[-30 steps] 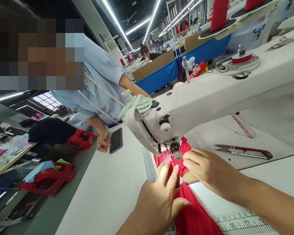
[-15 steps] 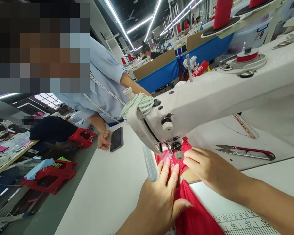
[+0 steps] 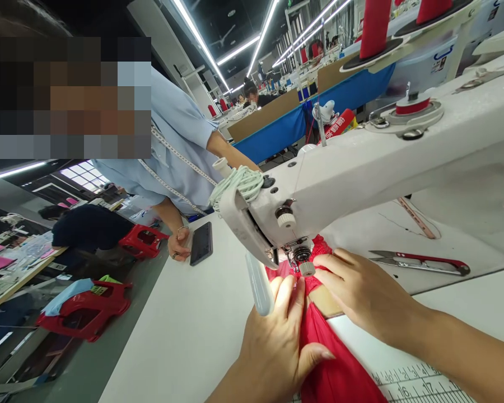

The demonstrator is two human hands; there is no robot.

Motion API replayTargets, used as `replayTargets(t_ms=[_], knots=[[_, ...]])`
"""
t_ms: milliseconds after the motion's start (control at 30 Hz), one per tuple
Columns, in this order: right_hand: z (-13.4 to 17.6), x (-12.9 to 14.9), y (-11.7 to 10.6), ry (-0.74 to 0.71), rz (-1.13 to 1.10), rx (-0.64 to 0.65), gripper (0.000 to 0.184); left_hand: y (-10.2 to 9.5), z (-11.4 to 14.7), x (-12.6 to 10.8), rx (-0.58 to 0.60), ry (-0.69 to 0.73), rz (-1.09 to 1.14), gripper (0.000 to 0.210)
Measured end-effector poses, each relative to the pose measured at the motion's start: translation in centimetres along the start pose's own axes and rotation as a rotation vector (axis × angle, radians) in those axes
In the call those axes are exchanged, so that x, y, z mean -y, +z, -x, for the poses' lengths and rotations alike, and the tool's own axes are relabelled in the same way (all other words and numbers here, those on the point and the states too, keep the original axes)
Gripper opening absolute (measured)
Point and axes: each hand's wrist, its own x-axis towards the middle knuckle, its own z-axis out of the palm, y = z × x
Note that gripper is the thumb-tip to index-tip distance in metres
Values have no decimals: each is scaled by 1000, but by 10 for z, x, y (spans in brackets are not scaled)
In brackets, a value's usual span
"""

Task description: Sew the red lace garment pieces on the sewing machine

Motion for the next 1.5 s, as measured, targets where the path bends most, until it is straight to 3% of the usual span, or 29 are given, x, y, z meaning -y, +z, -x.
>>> replayTargets(t_ms=[167, 367, 933, 1500], knots=[[4, 7, 4, -71, -211, 35, 36, -2, -5, -2, -24, 39, 38, 96], [6, 7, 4, -46, -274, 3, 40, -10, -8, -6, -44, 73, -11, 97], [2, 5, 4, -83, -179, -16, 35, -3, -4, -6, -41, 22, -25, 96], [-3, 4, 0, -73, -127, 41, 47, 5, 2, -3, 52, -19, -57, 95]])
